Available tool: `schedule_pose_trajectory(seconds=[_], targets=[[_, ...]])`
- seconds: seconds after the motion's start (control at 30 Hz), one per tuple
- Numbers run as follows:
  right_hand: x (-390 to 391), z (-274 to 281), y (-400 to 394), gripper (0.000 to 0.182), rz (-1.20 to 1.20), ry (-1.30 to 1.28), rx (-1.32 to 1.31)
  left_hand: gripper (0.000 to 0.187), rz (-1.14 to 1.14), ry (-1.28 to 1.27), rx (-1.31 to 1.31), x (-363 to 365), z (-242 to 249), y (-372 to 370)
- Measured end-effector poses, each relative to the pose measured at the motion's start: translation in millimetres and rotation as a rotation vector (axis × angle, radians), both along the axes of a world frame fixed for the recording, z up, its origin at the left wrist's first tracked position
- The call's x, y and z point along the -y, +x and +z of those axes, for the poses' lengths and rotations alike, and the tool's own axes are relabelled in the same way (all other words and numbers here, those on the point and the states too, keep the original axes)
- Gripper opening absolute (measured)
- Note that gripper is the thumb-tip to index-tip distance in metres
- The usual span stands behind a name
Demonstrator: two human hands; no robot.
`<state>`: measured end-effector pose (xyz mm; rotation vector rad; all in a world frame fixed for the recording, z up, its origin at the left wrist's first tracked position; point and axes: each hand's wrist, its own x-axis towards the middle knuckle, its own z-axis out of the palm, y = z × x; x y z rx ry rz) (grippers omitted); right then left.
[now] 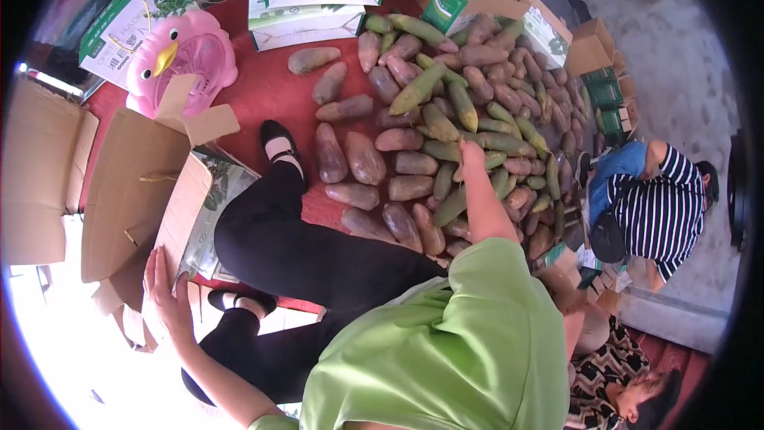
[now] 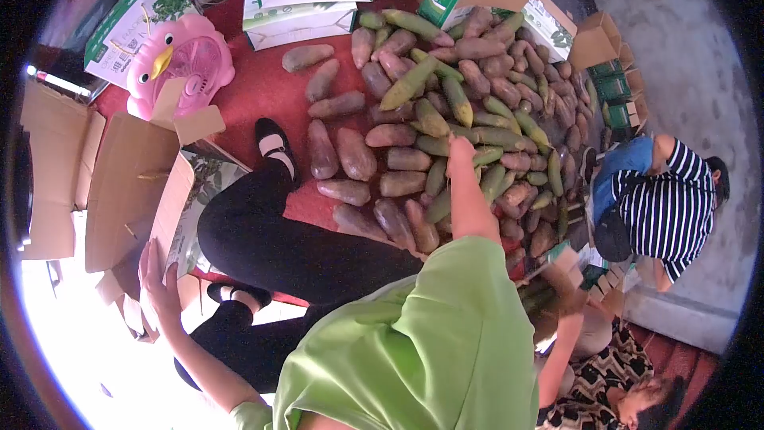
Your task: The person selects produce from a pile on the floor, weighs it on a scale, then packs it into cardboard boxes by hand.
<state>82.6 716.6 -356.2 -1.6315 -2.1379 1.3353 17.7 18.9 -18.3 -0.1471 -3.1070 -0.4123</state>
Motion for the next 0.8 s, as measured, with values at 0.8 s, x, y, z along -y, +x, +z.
schedule_pose_trajectory(seconds=[0.8], targets=[[248,427,-162,0.031,0.892,-0.33,-0.929,0.043,0.079,-0.058,-0.018,-17,16,5]])
